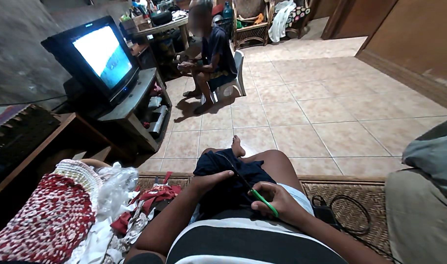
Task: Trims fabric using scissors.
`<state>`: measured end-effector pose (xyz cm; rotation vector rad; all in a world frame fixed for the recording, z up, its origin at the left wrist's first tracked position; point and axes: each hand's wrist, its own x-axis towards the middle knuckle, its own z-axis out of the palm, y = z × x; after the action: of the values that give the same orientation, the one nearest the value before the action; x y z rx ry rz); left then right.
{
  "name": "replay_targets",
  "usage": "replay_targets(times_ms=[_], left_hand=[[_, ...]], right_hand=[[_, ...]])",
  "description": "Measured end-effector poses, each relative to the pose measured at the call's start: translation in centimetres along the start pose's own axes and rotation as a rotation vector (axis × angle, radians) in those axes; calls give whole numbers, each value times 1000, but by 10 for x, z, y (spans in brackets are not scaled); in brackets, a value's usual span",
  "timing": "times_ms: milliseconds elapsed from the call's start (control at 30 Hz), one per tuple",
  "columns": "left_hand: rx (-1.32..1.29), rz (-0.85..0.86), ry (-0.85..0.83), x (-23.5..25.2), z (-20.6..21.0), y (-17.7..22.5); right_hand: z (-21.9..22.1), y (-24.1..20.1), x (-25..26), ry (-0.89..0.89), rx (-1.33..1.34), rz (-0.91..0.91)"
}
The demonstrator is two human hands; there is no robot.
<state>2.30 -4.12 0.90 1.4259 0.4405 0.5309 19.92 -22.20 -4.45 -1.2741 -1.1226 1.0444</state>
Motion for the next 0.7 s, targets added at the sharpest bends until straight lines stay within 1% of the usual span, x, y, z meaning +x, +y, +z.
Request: replay_targets(times_ms=[267, 500, 700], left_hand=[[-6, 100, -65, 0, 0, -10], [11, 125, -84, 0, -3, -14], [115, 155, -151, -1, -6, -16]], right_hand=[[2, -1, 0, 6, 47, -21], [2, -1, 0, 22, 3, -11], [1, 4, 1, 10, 43, -61]])
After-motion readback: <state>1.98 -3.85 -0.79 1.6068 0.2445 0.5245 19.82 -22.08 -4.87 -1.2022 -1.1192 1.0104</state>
